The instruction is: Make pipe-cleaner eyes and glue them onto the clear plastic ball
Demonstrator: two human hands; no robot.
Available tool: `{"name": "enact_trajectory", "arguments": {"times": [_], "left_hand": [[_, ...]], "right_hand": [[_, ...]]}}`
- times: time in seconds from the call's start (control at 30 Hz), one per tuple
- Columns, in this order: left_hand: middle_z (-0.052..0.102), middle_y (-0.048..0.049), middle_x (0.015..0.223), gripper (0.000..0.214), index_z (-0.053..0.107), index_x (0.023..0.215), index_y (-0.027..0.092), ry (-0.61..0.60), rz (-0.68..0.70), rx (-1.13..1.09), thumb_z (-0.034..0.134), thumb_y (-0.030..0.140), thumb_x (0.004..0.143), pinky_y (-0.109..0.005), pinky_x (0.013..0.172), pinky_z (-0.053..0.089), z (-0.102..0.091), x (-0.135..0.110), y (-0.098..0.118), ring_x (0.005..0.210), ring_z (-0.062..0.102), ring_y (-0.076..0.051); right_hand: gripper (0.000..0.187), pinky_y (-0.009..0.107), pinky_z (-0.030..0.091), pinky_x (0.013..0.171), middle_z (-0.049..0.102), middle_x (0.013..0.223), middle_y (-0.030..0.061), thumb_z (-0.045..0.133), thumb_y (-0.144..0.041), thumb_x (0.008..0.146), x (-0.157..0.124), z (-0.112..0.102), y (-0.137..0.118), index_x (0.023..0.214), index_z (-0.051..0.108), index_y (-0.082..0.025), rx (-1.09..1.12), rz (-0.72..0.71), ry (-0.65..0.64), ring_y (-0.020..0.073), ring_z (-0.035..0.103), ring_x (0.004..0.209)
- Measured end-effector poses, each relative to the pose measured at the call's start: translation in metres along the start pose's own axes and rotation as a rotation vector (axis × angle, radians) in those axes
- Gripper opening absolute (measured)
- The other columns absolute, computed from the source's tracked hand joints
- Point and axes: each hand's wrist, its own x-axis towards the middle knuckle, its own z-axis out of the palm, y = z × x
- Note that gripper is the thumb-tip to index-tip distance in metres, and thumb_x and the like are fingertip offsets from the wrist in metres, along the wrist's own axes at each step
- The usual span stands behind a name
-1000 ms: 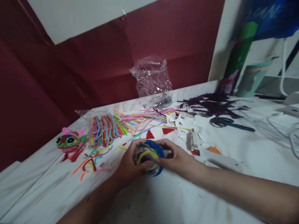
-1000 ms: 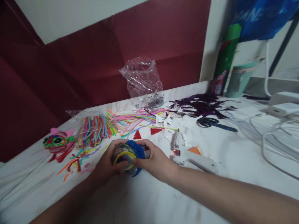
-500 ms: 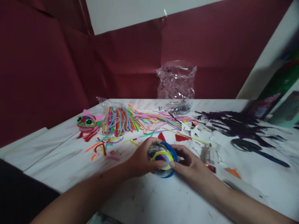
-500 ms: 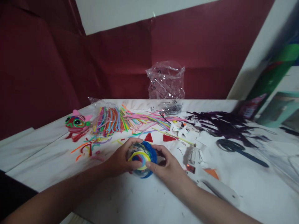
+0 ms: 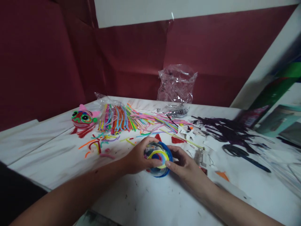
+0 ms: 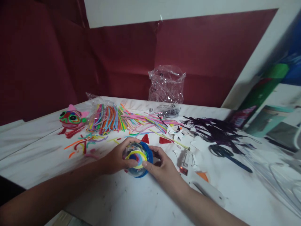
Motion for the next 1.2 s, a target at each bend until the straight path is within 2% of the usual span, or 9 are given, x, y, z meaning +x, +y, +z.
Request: {"name": "enact_trajectory", "arguments": {"times": [0.33,0.67,0.97,1.2], "left_hand": [[0.06,-0.0032,0.092,0.055,0.048,0.109,0.018,0.005,0.011,0.001,0.075,0.029,0.063,-0.028,0.07,0.048,0.0012,0.0004,-0.0013,0.08,0.058,-0.017],[0.059,-0.0039,0.094,0.059,0.047,0.11,0.018,-0.016,-0.003,-0.023,0.076,0.035,0.062,-0.029,0.071,0.047,0.0007,0.002,-0.004,0.081,0.057,-0.018],[0.058,-0.0038,0.095,0.058,0.046,0.112,0.018,-0.02,-0.018,-0.037,0.075,0.033,0.063,-0.029,0.071,0.047,0.0007,0.0015,-0.0048,0.083,0.058,-0.019],[0.057,-0.0041,0.096,0.059,0.045,0.112,0.018,-0.018,-0.035,-0.055,0.074,0.031,0.063,-0.029,0.069,0.046,0.0014,0.001,-0.0033,0.082,0.057,-0.019]], "right_hand": [[0.048,0.035,0.049,0.079,0.062,0.107,0.0062,0.075,-0.042,0.069,-0.0003,0.0001,-0.0005,0.109,0.054,-0.023,0.023,0.002,0.008,0.0218,0.059,0.095],[0.052,0.038,0.049,0.08,0.062,0.106,0.0083,0.074,-0.046,0.066,0.0004,0.0021,-0.0048,0.106,0.054,-0.021,-0.006,-0.001,0.02,0.024,0.059,0.096],[0.05,0.041,0.048,0.083,0.062,0.11,0.0099,0.074,-0.045,0.068,0.001,0.0012,-0.0051,0.107,0.054,-0.02,0.001,-0.019,0.006,0.0248,0.059,0.097],[0.049,0.038,0.05,0.08,0.062,0.107,0.0093,0.074,-0.046,0.067,0.0003,0.0026,-0.0079,0.106,0.055,-0.02,0.011,-0.013,0.013,0.0235,0.06,0.095]]}}
